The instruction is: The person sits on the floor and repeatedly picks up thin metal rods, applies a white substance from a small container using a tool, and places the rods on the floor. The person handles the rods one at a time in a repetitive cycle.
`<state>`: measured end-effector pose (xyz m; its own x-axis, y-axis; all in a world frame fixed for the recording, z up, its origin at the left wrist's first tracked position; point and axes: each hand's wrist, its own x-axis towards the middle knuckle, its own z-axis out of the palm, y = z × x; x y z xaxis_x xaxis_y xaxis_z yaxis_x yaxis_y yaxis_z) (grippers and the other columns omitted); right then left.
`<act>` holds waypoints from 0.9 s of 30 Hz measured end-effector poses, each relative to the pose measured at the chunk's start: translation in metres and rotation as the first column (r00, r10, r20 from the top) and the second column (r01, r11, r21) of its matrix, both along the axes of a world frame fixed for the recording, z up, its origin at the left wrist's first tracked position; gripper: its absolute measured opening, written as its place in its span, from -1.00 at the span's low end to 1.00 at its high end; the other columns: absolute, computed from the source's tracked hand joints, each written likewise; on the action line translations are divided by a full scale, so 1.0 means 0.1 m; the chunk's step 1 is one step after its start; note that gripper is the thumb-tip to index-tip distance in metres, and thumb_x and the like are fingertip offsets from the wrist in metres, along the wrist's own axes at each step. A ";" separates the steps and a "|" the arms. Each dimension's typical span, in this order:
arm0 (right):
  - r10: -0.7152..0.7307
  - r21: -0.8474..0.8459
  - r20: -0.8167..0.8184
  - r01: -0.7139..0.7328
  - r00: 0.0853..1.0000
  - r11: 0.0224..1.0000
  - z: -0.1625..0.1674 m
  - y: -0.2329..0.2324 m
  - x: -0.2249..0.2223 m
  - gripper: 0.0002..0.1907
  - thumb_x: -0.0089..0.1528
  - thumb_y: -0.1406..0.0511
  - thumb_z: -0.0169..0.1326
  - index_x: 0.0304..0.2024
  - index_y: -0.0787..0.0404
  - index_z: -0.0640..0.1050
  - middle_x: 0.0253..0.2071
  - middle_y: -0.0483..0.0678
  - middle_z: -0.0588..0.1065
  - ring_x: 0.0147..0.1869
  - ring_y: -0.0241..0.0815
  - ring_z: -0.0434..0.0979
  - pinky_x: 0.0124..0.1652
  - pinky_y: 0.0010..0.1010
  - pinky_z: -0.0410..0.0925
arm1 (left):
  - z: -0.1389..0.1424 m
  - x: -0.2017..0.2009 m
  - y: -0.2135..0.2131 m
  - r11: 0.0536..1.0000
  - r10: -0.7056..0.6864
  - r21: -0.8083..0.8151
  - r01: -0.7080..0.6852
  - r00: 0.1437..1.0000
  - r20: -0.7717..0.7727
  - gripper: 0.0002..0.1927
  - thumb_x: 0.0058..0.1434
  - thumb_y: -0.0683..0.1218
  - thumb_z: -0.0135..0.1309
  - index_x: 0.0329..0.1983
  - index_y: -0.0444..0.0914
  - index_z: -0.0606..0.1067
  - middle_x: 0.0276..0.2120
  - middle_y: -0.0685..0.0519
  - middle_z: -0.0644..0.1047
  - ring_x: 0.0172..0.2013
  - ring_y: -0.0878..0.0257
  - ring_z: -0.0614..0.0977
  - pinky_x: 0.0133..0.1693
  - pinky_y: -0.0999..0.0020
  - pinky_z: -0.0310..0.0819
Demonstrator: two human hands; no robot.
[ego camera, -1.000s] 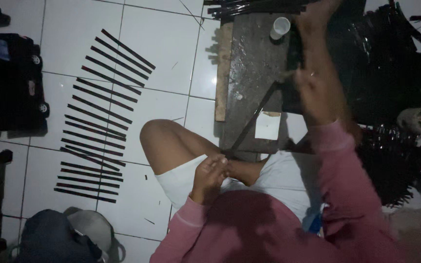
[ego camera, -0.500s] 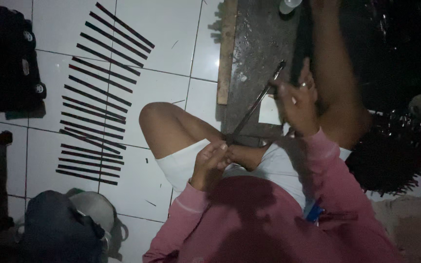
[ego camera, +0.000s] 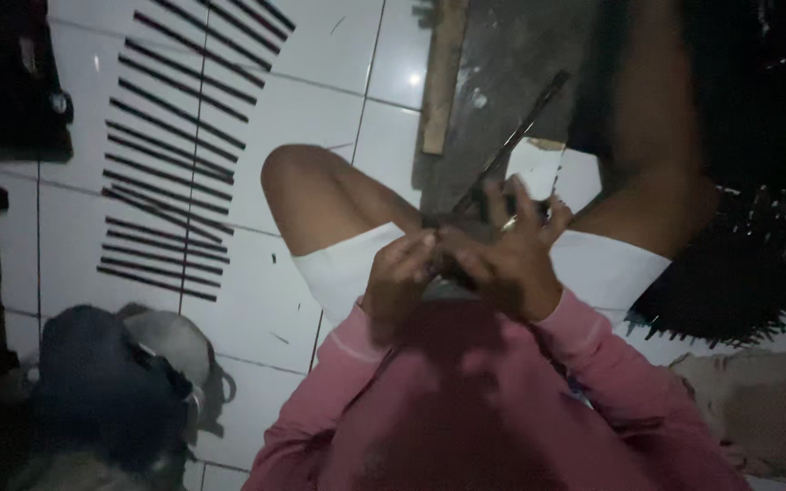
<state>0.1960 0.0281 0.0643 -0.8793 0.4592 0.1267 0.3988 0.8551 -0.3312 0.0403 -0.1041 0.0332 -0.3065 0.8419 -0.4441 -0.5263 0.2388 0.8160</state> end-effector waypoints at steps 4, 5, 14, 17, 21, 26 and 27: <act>-0.106 -0.012 0.009 0.106 0.994 0.994 0.02 0.02 -0.04 -0.65 0.38 0.09 0.05 0.19 -0.18 0.65 0.50 0.37 0.23 0.60 0.35 0.04 0.35 0.35 -0.27 | 0.00 0.00 0.00 0.979 0.022 -0.202 0.007 0.990 0.143 -0.68 0.48 -0.02 -0.05 -0.12 -0.37 0.56 -0.41 0.09 0.46 -0.42 0.35 0.40 -0.38 0.47 0.26; -0.077 0.015 0.025 0.077 0.997 0.997 0.01 -0.01 -0.07 -0.67 0.36 0.07 0.06 0.14 -0.19 0.66 0.46 0.37 0.25 0.56 0.36 0.07 0.33 0.33 -0.26 | -0.01 -0.01 0.00 0.968 -0.038 -0.244 0.057 0.996 0.082 -0.65 0.51 0.00 -0.06 -0.14 -0.38 0.57 -0.46 0.07 0.43 -0.47 0.33 0.36 -0.43 0.45 0.20; -0.046 -0.001 -0.094 0.046 0.994 0.999 -0.08 -0.14 -0.06 -0.64 0.43 0.08 0.00 0.15 -0.10 0.70 0.45 0.26 0.26 0.59 0.30 0.06 0.40 0.25 -0.30 | -0.11 0.02 -0.06 0.993 0.040 0.100 -0.061 0.979 0.200 -0.65 0.61 0.00 -0.12 -0.18 -0.35 0.49 -0.35 0.10 0.50 -0.31 0.37 0.47 -0.22 0.46 0.38; -0.065 0.065 -0.044 0.068 0.997 0.996 -0.16 -0.03 -0.04 -0.64 0.43 0.07 -0.01 0.16 -0.12 0.70 0.53 0.18 0.21 0.62 0.23 -0.01 0.41 0.23 -0.35 | -0.12 0.04 0.01 0.998 0.058 0.017 -0.061 0.993 0.107 -0.74 0.46 -0.08 0.01 -0.16 -0.39 0.56 -0.38 0.10 0.52 -0.33 0.37 0.49 -0.24 0.46 0.38; -0.069 0.319 0.006 0.063 0.998 0.946 -0.27 0.51 0.01 -0.60 0.53 0.05 -0.03 0.33 -0.24 0.69 0.64 0.18 0.02 0.67 0.22 -0.20 0.44 0.20 -0.47 | -0.11 0.07 0.08 0.994 0.109 -0.021 -0.107 0.982 0.157 -0.78 0.40 -0.08 0.05 -0.21 -0.35 0.56 -0.45 0.10 0.51 -0.42 0.36 0.49 -0.32 0.44 0.38; -0.347 -0.038 -0.049 0.345 0.937 0.938 -0.26 1.23 0.01 -0.61 0.49 0.05 -0.08 0.25 -0.14 0.65 0.61 0.26 -0.11 0.62 0.40 -0.25 0.30 0.45 -0.49 | -0.12 0.04 0.02 0.987 0.124 -0.123 -0.105 0.981 0.152 -0.80 0.37 -0.07 0.06 -0.19 -0.33 0.56 -0.44 0.17 0.49 -0.41 0.43 0.44 -0.36 0.49 0.33; -0.380 -0.070 -0.032 0.377 0.925 0.924 -0.25 1.34 -0.01 -0.61 0.49 0.07 -0.09 0.26 -0.11 0.63 0.48 0.27 0.04 0.64 0.36 -0.23 0.34 0.43 -0.49 | -0.13 0.03 0.02 0.986 0.118 -0.135 -0.099 0.983 0.143 -0.79 0.38 -0.07 0.06 -0.20 -0.34 0.55 -0.44 0.16 0.48 -0.41 0.42 0.44 -0.36 0.48 0.33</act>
